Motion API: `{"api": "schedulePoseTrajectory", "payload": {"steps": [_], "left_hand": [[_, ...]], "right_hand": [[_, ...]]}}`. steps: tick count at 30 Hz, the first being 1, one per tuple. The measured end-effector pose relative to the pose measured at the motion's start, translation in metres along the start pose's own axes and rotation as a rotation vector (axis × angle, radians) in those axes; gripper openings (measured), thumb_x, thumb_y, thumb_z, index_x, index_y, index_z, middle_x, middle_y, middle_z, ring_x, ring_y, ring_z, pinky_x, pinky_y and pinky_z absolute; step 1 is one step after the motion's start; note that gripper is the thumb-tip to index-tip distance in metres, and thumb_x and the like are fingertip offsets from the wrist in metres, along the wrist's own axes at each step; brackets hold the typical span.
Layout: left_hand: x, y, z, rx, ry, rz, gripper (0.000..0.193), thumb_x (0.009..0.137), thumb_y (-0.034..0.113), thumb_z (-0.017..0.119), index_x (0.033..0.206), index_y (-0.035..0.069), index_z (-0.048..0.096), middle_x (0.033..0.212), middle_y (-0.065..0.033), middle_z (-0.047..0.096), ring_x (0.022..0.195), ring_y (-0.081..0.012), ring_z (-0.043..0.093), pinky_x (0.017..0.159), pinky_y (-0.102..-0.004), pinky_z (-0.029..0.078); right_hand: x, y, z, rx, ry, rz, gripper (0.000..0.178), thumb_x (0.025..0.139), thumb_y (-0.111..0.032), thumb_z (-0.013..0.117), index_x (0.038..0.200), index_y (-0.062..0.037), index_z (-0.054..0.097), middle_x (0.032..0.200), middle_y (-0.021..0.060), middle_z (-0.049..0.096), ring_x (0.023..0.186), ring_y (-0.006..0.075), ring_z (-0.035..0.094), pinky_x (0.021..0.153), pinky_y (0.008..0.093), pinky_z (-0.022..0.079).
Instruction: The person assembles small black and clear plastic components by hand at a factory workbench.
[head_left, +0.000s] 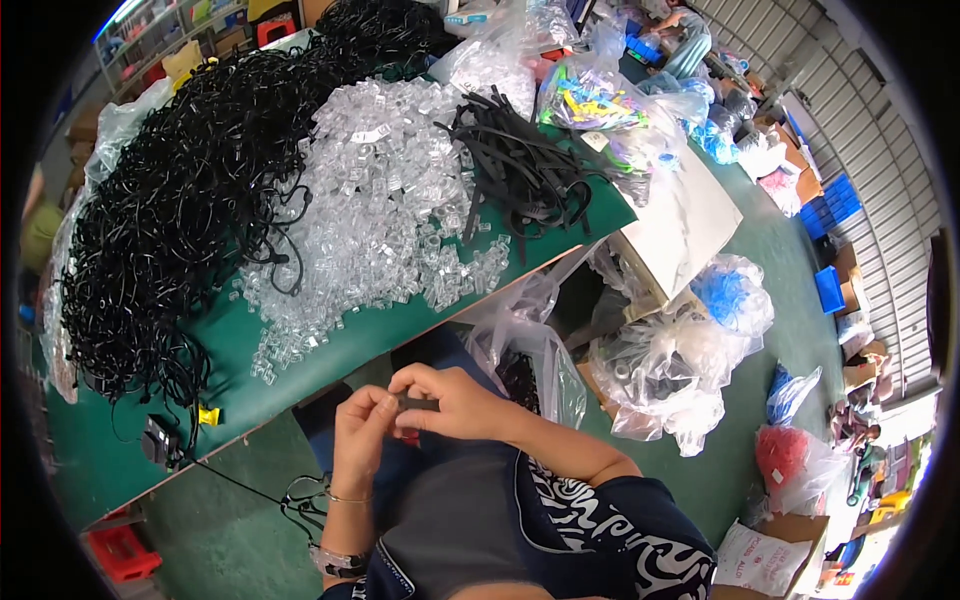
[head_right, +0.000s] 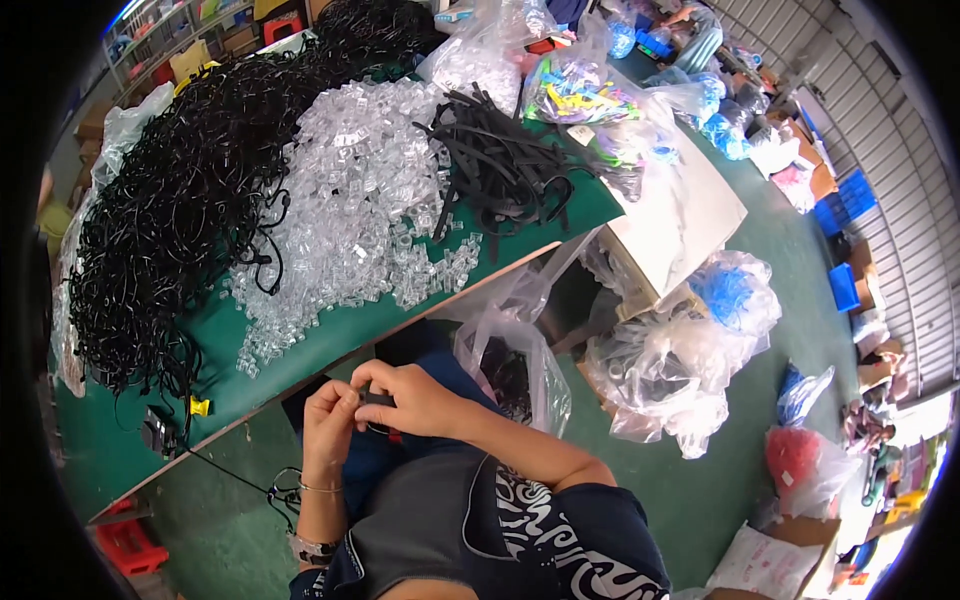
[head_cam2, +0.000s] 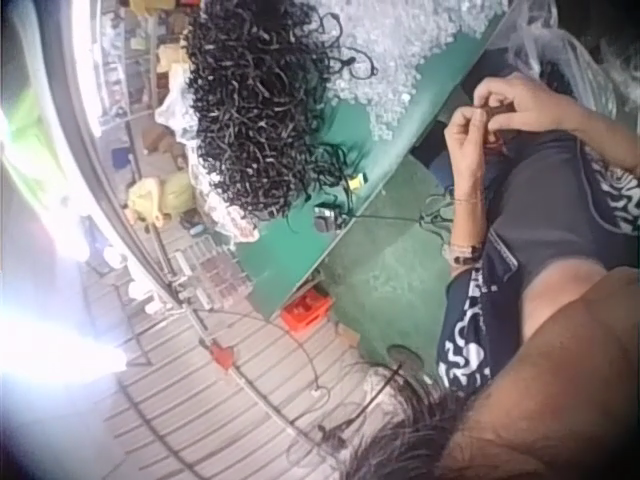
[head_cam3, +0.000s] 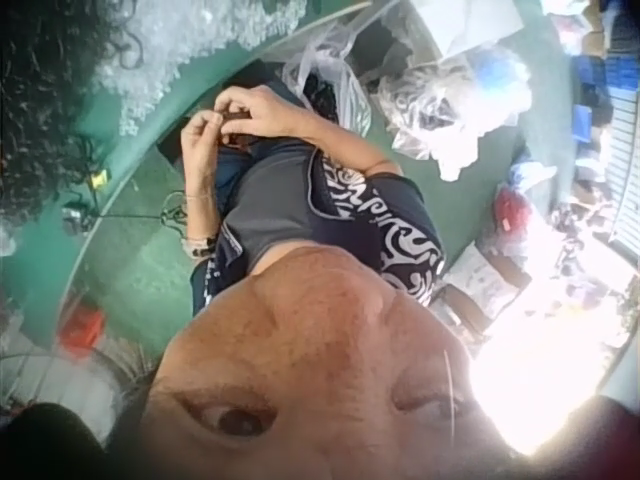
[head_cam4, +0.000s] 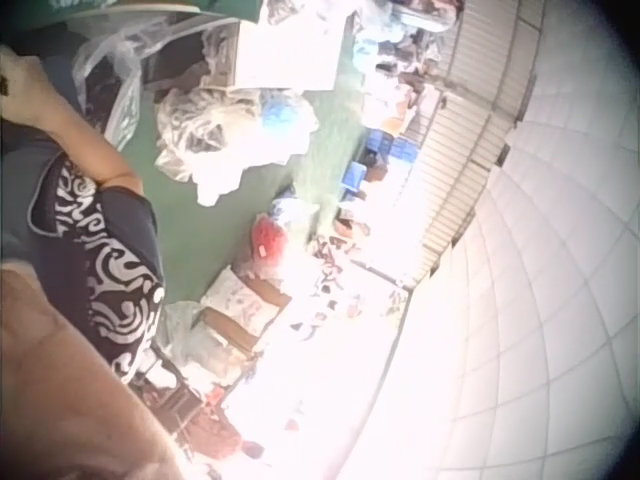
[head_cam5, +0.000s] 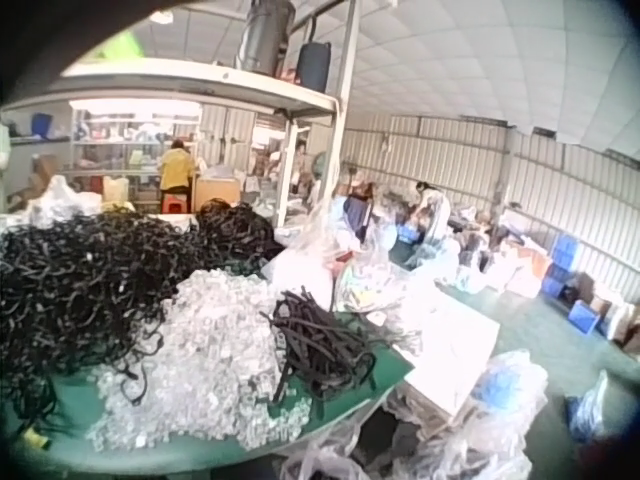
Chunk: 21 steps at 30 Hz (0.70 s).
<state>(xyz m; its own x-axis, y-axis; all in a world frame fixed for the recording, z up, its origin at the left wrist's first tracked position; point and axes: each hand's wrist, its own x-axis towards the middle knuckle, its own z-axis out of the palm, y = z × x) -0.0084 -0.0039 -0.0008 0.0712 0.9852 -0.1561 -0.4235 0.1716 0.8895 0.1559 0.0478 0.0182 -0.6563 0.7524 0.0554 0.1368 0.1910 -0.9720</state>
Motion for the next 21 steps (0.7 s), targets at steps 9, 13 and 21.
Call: {"api": "schedulePoseTrajectory", "payload": {"steps": [9,13,21], "left_hand": [[0.002,0.011,0.013,0.006,0.111,0.045,0.017,0.088,0.015,0.055,0.076,0.004,0.054,0.06,-0.0003,0.051,0.046,-0.0063,0.046,0.042,-0.0198,0.04],[0.012,0.003,0.005,-0.001,0.16,0.092,0.016,0.087,0.016,0.057,0.076,0.005,0.055,0.059,0.0034,0.047,0.047,-0.0038,0.044,0.041,-0.0194,0.039],[0.04,0.024,-0.012,0.175,0.098,0.118,0.015,0.087,0.014,0.056,0.079,0.002,0.058,0.065,0.0056,0.05,0.058,-0.0012,0.041,0.049,-0.0175,0.031]], "right_hand": [[0.007,0.001,0.0,-0.262,0.217,-0.221,0.024,0.071,-0.018,0.072,0.087,-0.0031,0.061,0.076,0.01,0.063,0.065,0.0203,0.063,0.057,0.0271,0.049],[0.002,0.002,-0.003,-0.279,0.368,-0.23,0.019,0.066,-0.008,0.075,0.076,-0.003,0.06,0.069,0.0062,0.062,0.058,0.0132,0.061,0.053,0.0236,0.047],[0.01,0.02,-0.003,-0.032,0.384,-0.073,0.018,0.07,-0.003,0.071,0.08,-0.0017,0.057,0.062,0.0021,0.058,0.054,0.0051,0.054,0.049,0.0198,0.043]]}}
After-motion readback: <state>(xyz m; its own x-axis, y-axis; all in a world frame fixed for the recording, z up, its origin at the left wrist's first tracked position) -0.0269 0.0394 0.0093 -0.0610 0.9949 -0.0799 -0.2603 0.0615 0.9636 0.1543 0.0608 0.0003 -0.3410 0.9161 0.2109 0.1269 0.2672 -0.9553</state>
